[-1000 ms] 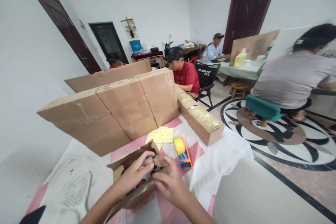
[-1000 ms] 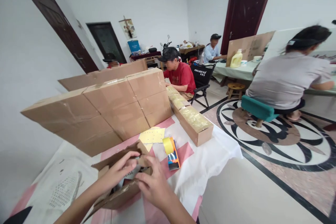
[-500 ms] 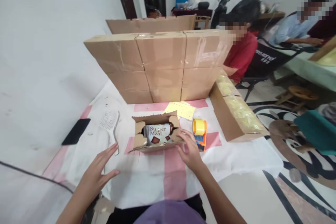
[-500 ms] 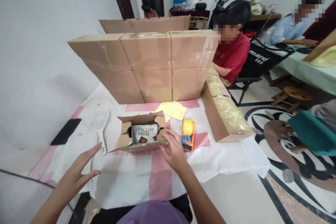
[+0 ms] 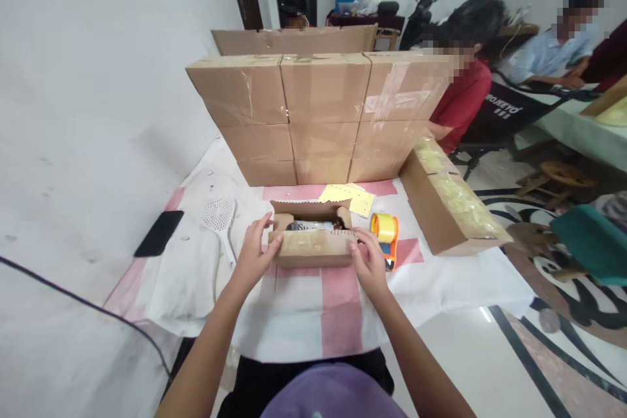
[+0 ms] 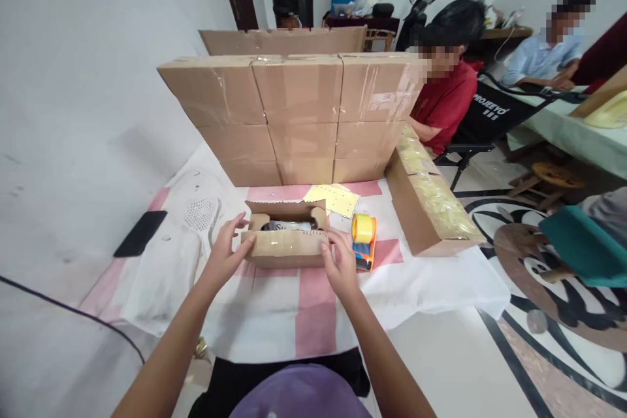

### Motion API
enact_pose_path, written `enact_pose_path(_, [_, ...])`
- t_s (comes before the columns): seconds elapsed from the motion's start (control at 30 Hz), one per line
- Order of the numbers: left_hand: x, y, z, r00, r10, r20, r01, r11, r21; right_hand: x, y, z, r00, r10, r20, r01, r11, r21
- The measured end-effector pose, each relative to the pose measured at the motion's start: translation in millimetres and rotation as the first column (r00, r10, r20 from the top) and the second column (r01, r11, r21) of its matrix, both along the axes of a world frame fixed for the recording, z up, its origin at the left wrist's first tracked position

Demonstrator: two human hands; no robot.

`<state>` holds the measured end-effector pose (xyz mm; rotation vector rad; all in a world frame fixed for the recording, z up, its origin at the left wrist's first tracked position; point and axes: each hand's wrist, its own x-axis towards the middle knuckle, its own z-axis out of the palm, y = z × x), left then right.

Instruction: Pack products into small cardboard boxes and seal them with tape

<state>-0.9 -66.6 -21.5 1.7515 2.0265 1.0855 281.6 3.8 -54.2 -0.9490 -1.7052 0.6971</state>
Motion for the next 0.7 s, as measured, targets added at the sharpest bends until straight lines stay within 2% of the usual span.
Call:
enact_pose_path(0.1, [2.6, 14.2, 5.3, 0.982, -0.010, -0.191, 0.010, 1.000, 0.003, -6.5, -0.6, -1.5, 0.998, -0.022, -0.056, 0.015, 0.992, -0.122])
enact_pose_path(0.23, [6.1, 29.8, 28.6, 0.870, -0.159, -0.466, 0.164, 0.986, -0.029, -11.6, 3.3, -5.4, 0.997, 0.049, -0.059, -0.059, 0.981, -0.184])
enact_pose_path(0.3, [7.8, 32.8, 37.3, 0.819, -0.246, -0.518, 0.255, 0.965, -0.054, -16.0, 2.4, -7.8, 0.998, 0.049, -0.045, -0.056, 0.985, -0.162])
enact_pose_path(0.37, [9.4, 32.0, 37.5, 0.789, -0.338, -0.513, 0.330, 0.937, -0.110, -22.1, -1.8, -9.3, 0.999, 0.007, -0.039, -0.013, 0.990, -0.142])
enact_pose_path(0.47, [12.1, 26.5, 23.7, 0.760, -0.417, -0.498, 0.373, 0.908, -0.191, -27.0, -11.6, -9.5, 0.996, -0.076, -0.046, 0.068, 0.986, -0.155])
enact_pose_path(0.57, [14.5, 21.1, 8.1, 0.749, -0.402, -0.527, 0.358, 0.914, -0.188, -13.5, -14.9, -12.1, 0.972, -0.233, 0.006, 0.233, 0.968, -0.090])
enact_pose_path(0.63, [15.3, 19.1, 3.0, 0.736, -0.390, -0.554, 0.357, 0.918, -0.173, 7.5, -8.2, -18.9, 0.906, -0.423, 0.007, 0.423, 0.906, -0.022])
enact_pose_path(0.7, [15.9, 18.0, 1.5, 0.722, -0.375, -0.581, 0.355, 0.922, -0.153, 32.2, 4.9, -29.9, 0.836, -0.547, -0.048, 0.543, 0.836, -0.074])
